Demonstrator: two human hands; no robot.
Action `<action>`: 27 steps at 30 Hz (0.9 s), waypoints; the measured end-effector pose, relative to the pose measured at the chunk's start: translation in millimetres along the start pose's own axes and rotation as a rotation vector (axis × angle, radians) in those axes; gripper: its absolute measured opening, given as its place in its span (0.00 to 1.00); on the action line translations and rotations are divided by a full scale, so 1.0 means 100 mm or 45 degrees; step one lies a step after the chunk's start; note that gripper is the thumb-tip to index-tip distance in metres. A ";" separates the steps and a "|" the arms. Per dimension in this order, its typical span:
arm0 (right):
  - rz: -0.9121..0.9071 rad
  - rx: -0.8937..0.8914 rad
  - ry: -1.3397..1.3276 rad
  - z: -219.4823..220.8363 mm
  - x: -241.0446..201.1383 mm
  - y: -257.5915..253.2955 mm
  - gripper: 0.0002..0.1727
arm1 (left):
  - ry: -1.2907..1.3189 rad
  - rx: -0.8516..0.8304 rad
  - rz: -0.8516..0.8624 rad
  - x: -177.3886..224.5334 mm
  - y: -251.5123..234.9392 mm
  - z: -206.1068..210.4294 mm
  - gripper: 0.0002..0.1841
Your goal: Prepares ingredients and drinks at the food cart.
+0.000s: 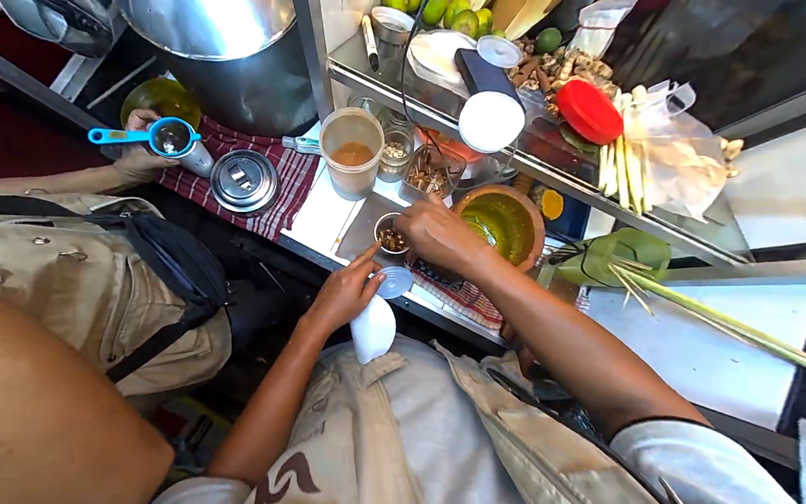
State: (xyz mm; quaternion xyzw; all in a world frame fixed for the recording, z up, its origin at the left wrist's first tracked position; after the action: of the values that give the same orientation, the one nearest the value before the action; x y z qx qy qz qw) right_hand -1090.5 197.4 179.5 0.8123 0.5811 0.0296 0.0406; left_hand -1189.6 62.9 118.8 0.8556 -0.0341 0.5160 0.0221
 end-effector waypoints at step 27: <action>-0.029 -0.017 -0.091 0.00 0.08 -0.06 0.14 | -0.026 0.001 -0.054 0.02 -0.03 -0.01 0.19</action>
State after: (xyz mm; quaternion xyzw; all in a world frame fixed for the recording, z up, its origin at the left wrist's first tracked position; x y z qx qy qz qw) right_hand -1093.6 206.5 179.3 0.8058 0.5884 0.0040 0.0670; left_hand -1189.3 65.9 120.6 0.8614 -0.0158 0.5067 0.0324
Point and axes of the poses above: each hand's wrist, its own y-axis away from the middle knuckle, its own z-axis out of the palm, x = y × z, the point moved 6 cm from there along -y, towards the middle knuckle, and after that the axes turned 10 degrees about y, right-handed, at the moved point
